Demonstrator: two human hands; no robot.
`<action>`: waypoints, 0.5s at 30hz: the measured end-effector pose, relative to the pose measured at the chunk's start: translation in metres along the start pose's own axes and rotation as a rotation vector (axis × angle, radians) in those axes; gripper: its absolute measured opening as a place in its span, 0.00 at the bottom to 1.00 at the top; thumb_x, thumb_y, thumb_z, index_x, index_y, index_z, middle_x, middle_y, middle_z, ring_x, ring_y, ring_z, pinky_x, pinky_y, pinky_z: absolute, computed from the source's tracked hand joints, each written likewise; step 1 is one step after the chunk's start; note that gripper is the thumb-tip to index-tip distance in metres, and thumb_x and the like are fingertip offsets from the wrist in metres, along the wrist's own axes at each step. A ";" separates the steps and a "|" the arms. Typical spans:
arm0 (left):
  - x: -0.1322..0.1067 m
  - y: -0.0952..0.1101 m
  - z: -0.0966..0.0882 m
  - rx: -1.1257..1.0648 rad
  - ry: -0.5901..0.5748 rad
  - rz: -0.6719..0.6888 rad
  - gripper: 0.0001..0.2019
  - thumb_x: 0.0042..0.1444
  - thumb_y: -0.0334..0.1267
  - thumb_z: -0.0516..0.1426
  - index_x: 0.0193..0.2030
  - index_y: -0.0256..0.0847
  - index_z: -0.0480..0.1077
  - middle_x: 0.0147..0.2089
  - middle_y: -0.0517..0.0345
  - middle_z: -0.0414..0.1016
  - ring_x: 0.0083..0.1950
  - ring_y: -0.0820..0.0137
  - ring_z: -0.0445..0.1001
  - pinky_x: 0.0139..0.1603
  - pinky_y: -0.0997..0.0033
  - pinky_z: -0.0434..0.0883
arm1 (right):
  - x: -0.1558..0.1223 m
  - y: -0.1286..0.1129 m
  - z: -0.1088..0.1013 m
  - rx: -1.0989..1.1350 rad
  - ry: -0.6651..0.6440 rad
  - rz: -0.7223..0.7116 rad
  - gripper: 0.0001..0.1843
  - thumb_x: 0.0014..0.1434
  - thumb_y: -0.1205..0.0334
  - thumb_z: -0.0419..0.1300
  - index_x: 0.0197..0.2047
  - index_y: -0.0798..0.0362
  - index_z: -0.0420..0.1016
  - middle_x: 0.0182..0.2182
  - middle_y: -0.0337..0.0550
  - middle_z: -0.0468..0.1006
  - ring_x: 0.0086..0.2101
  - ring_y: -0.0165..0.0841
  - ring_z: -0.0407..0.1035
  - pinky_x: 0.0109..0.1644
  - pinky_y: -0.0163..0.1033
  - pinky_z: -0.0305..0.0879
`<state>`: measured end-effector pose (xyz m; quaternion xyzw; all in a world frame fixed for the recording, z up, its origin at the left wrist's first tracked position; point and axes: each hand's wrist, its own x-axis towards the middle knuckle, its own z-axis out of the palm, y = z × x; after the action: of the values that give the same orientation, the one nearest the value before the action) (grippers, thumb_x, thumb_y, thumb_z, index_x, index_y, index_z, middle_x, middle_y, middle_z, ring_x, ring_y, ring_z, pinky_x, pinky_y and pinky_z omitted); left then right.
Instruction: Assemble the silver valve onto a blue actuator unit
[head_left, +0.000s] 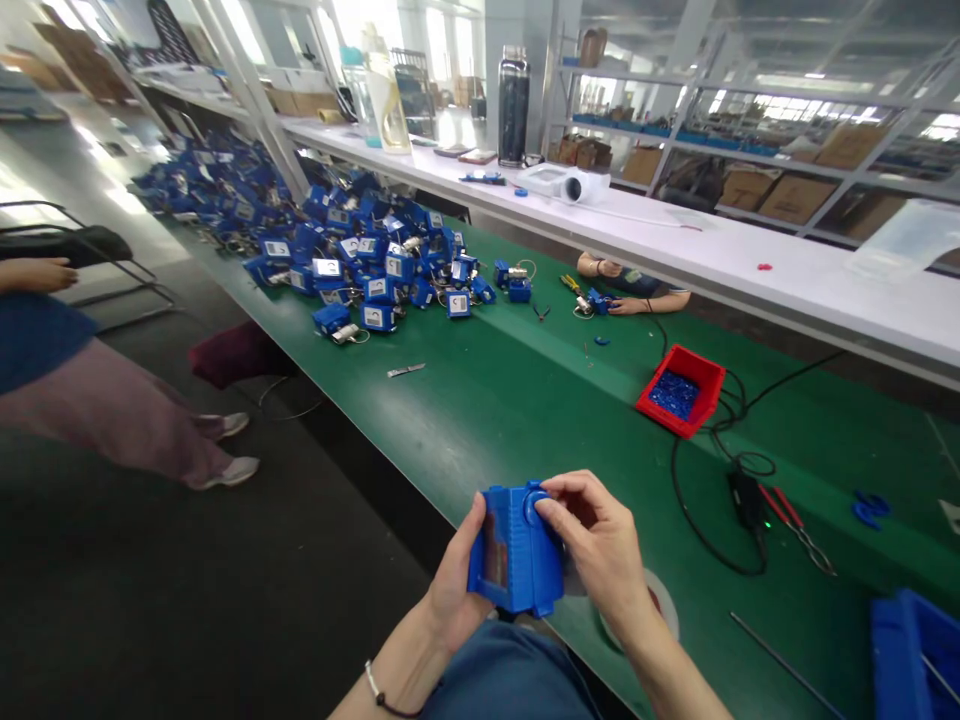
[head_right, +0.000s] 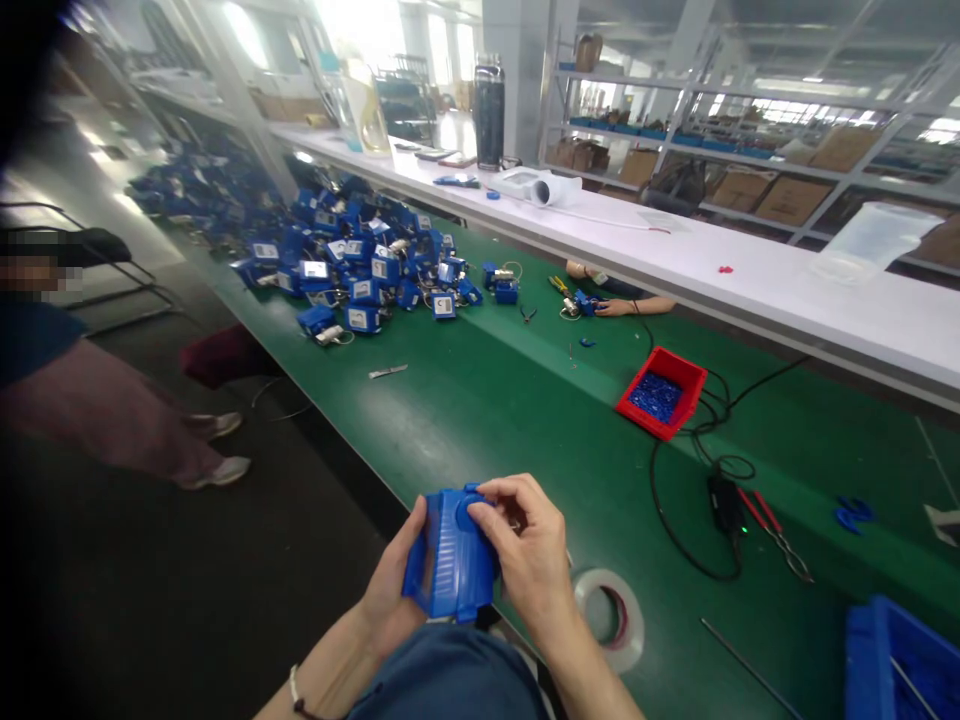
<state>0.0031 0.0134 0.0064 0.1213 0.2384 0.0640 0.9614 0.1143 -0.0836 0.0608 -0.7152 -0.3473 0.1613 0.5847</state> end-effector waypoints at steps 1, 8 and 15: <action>0.000 0.000 0.000 -0.006 -0.005 -0.005 0.27 0.60 0.52 0.53 0.54 0.28 0.68 0.50 0.40 0.76 0.50 0.57 0.75 0.58 0.56 0.66 | -0.002 0.001 0.001 -0.060 0.021 -0.058 0.06 0.56 0.58 0.61 0.38 0.48 0.77 0.33 0.39 0.74 0.34 0.28 0.69 0.37 0.33 0.67; 0.002 -0.003 -0.003 0.001 0.012 -0.070 0.27 0.59 0.51 0.53 0.55 0.29 0.67 0.47 0.42 0.77 0.47 0.56 0.76 0.57 0.53 0.67 | -0.017 0.011 -0.003 -0.503 0.051 -0.409 0.20 0.59 0.59 0.58 0.55 0.48 0.69 0.42 0.46 0.74 0.40 0.32 0.69 0.43 0.39 0.71; 0.006 -0.009 0.006 -0.119 -0.054 -0.187 0.26 0.61 0.51 0.51 0.54 0.29 0.68 0.43 0.44 0.78 0.50 0.57 0.75 0.55 0.58 0.69 | -0.024 0.016 -0.016 -0.542 0.054 -0.480 0.18 0.59 0.63 0.58 0.54 0.46 0.70 0.43 0.45 0.75 0.43 0.34 0.67 0.45 0.43 0.71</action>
<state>0.0119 0.0048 0.0068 0.0427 0.2183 -0.0149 0.9748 0.1126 -0.1125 0.0453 -0.7461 -0.5201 -0.0975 0.4040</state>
